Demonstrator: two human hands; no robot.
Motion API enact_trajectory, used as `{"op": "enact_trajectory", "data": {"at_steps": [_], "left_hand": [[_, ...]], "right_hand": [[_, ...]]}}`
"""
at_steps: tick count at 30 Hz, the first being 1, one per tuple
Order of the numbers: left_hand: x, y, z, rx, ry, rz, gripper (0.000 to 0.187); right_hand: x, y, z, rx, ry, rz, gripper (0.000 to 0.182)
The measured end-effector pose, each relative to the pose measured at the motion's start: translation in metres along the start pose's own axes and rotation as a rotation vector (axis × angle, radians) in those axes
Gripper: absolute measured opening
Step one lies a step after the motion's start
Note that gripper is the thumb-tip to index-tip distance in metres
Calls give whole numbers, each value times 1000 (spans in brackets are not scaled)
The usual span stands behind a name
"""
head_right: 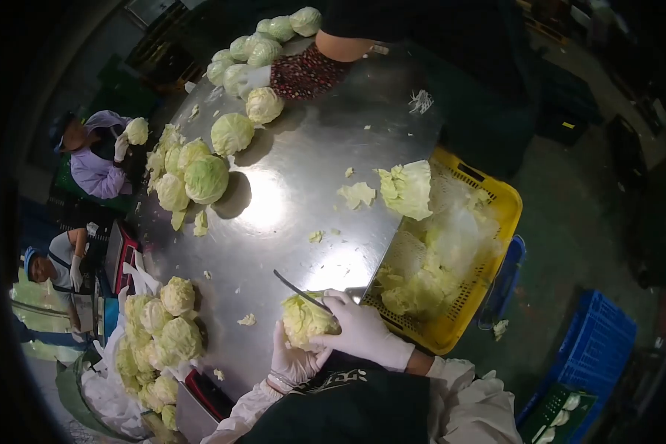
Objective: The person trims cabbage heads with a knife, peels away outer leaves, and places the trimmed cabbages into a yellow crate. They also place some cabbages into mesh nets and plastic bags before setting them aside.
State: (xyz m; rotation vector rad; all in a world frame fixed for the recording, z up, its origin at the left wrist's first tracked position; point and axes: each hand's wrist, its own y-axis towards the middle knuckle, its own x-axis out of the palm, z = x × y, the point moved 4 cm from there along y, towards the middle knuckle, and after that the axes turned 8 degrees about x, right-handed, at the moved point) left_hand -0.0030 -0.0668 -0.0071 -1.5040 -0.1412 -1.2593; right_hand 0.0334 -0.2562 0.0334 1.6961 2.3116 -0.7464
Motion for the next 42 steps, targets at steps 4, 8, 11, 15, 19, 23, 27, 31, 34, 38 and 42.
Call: {"op": "enact_trajectory", "data": {"at_steps": [4,8,11,15,19,23,27,31,34,38,42], "left_hand": [[-4,6,0,6,162,34,83],[5,8,-5,54,279,35,81],[10,9,-10,89,255,106,79],[13,9,-15,77,188,142,70],[13,12,-20,80,149,164,68],[18,9,-20,113,269,182,73],[14,11,-20,107,224,175,68],[20,10,-21,148,298,180,74],[15,9,-21,134,344,182,74],[14,10,-19,130,426,246,76],[17,6,-15,105,417,218,78]], "right_hand": [[-13,5,4,-70,-155,-67,78],[-21,-5,-20,-90,-234,-11,78],[-13,-3,-21,-32,-317,26,77],[-17,0,-17,-70,-314,36,70],[-14,-3,-19,-43,-356,122,54],[-37,12,-4,77,-171,-106,47],[-35,-5,-20,-158,-216,107,39],[-32,-2,-18,-76,-418,89,34],[-32,15,5,-143,-224,124,31],[-50,39,45,80,34,165,24],[-77,44,87,273,39,375,33]]}}
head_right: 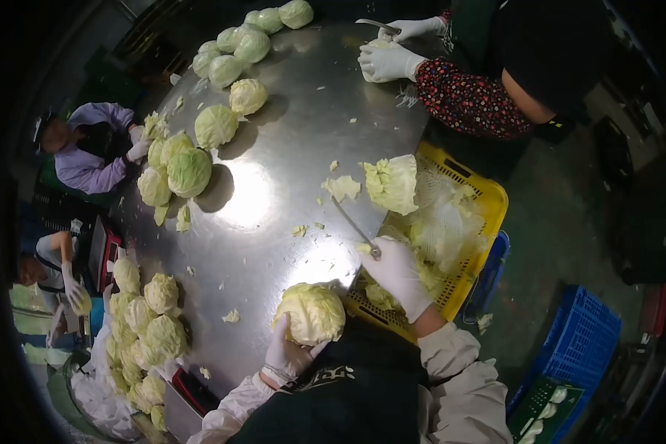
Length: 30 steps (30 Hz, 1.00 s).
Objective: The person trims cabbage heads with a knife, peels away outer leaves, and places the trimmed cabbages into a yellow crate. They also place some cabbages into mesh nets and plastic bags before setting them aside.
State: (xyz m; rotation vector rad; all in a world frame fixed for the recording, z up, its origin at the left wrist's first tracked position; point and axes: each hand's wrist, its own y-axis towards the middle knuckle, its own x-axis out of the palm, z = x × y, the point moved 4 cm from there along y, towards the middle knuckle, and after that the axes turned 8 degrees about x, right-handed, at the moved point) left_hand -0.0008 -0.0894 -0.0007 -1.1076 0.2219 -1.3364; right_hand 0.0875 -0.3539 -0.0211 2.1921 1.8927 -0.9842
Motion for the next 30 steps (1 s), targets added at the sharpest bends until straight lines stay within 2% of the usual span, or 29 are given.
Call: {"op": "enact_trajectory", "data": {"at_steps": [2,3,4,6,7,9,10,12,13,14,16,17,19,20,22,24,25,26,30], "left_hand": [[1,-1,1,8,23,-20,79],[1,-1,0,13,18,-24,78],[2,1,-2,17,12,-31,78],[-1,5,-5,6,39,-42,78],[-3,7,-5,4,65,-49,79],[-2,6,-3,10,77,-39,79],[-2,6,-1,15,78,-28,80],[1,8,1,8,74,3,80],[1,9,1,2,60,37,81],[0,10,1,1,59,35,81],[-6,12,0,-6,39,-19,81],[-9,12,2,-3,43,-22,81],[-9,12,7,-39,-27,-141,82],[-10,11,12,-44,-27,-141,82],[-3,8,15,-265,-414,-207,83],[-7,13,11,-281,-421,-215,85],[-5,16,7,-277,-345,-242,85],[-3,17,5,-273,-269,-269,85],[-8,19,2,-268,-257,-220,88]], "right_hand": [[-10,-11,-15,-185,59,-36,53],[-9,-29,-27,-161,103,-182,77],[-5,-43,-38,-300,122,-229,85],[14,-60,-58,-324,-57,-295,75],[22,-56,-58,-322,-52,-289,75],[40,-43,-56,-417,-96,-262,53],[41,-38,-57,-415,-90,-256,53],[43,-27,-55,-265,67,-284,37],[49,-20,-47,-244,148,-190,35],[52,-5,-35,-244,146,-188,35],[43,25,1,95,195,-106,42],[35,23,8,92,198,-102,42],[15,18,10,-81,-14,18,61],[6,6,-1,-76,-15,19,61],[1,-29,-26,-194,181,-405,91],[11,-54,-39,-351,125,-544,102],[12,-63,-52,-268,9,-615,102],[17,-68,-60,-410,-11,-505,98],[25,-58,-48,-477,-52,-513,86]]}}
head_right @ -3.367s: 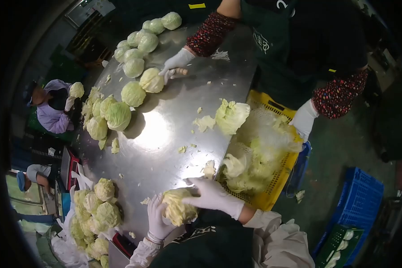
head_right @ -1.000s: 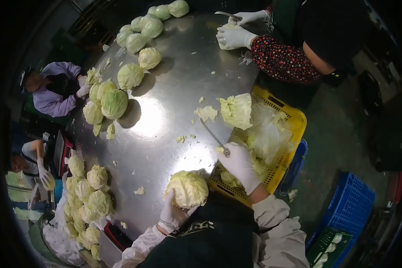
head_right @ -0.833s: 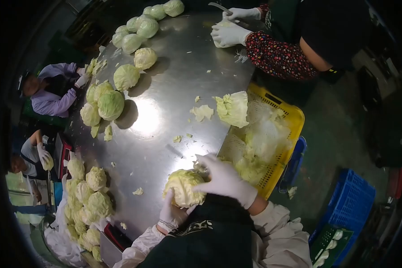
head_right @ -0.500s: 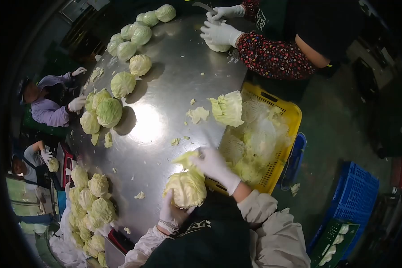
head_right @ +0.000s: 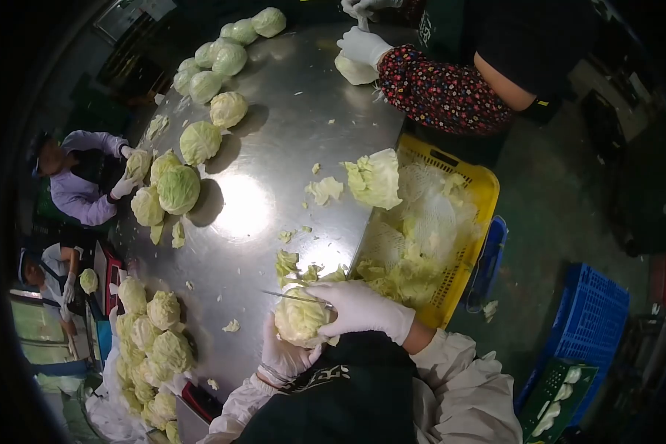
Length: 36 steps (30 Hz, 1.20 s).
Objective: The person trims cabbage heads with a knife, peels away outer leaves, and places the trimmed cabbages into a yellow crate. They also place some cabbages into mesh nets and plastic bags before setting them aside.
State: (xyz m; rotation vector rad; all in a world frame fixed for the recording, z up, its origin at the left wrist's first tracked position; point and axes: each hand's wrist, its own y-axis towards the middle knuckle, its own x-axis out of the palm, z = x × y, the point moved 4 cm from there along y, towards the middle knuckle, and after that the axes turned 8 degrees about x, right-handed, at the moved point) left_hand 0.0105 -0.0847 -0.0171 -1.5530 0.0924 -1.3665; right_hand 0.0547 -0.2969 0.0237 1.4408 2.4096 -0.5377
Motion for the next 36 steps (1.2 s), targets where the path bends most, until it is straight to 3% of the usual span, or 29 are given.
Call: {"op": "enact_trajectory", "data": {"at_steps": [5,8,11,12,14,16,17,19,20,22,23,26,29,32,33,34,36], "left_hand": [[2,3,0,-26,18,-17,87],[-8,7,0,-33,24,-76,87],[-6,7,-2,-13,47,-54,88],[-5,4,-2,-4,57,-5,90],[5,-4,-3,6,-32,-26,89],[2,-4,-2,13,-122,-45,88],[-9,-2,0,-54,-184,-98,87],[-47,5,-1,-92,-369,-213,79],[-67,6,-1,-79,-361,-215,79],[-94,1,15,481,733,-422,72],[-101,-5,22,624,889,-413,71],[-117,-20,52,465,166,-363,69],[-116,-63,114,575,-212,-372,67],[-133,-130,192,809,-491,-393,65],[-95,-177,199,969,-390,-328,63],[-52,-214,200,980,-271,-558,68],[-109,-261,250,1466,-263,39,75]], "right_hand": [[-13,-3,-2,-87,125,-65,77],[-14,-6,3,62,251,-118,62],[2,-11,43,71,556,131,47],[-4,-20,49,67,555,131,47],[-30,-46,56,341,829,234,49],[-44,-62,86,300,828,474,51],[-49,-68,92,299,830,473,51],[-68,-83,93,504,-190,755,60],[-66,-81,85,491,-182,757,60],[-57,-81,56,379,-89,749,64],[-50,-76,48,423,17,642,64],[-25,-59,32,208,12,626,63],[-13,-45,32,272,80,461,61],[3,-46,51,253,66,407,60],[9,-49,60,218,61,385,60],[12,-52,66,226,42,379,61],[11,-54,64,368,105,333,55]]}}
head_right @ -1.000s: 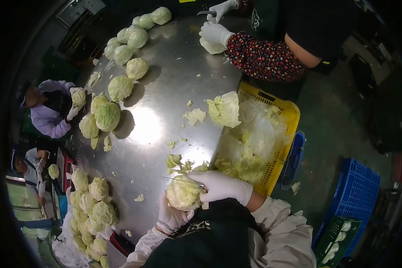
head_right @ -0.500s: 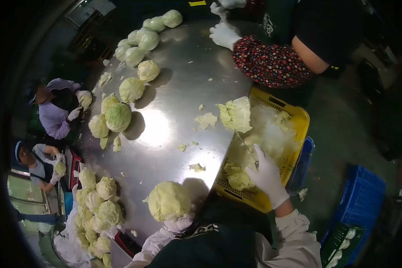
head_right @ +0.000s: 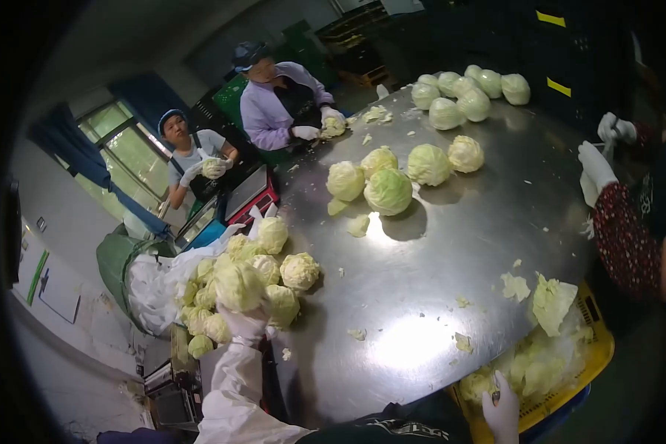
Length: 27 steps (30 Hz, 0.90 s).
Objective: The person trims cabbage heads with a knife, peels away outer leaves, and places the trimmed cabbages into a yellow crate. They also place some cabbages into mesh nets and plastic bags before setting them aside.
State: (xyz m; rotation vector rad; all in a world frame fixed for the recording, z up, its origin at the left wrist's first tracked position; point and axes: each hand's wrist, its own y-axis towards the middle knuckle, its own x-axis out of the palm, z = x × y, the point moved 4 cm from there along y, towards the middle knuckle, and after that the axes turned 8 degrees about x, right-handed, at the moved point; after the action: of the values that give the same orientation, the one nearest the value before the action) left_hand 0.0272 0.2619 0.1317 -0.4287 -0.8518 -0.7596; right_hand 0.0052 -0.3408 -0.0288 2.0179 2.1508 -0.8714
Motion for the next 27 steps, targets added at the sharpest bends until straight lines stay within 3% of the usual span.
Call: {"op": "enact_trajectory", "data": {"at_steps": [1,3,6,12,17,19,22,24,27], "left_hand": [[-20,21,30,110,62,40,75],[-65,52,77,296,151,440,75],[-120,82,120,375,187,612,74],[-220,133,187,490,245,683,71],[-249,177,197,617,279,580,68],[-228,201,167,629,276,526,68],[-124,245,52,273,589,253,60],[-52,243,-44,128,771,23,72],[49,225,-174,-225,974,-86,93]], "right_hand": [[1,5,-2,-10,-9,-5,55],[6,10,10,-58,-44,5,55],[6,6,15,-72,-68,59,55],[5,1,-37,-1,-157,-6,52],[17,6,-39,41,-216,-68,56],[23,4,-39,35,-159,-66,57],[35,-1,-40,-5,-118,-71,67],[45,-4,-37,-64,-109,-24,69],[53,-8,-45,-10,-95,-78,71]]}}
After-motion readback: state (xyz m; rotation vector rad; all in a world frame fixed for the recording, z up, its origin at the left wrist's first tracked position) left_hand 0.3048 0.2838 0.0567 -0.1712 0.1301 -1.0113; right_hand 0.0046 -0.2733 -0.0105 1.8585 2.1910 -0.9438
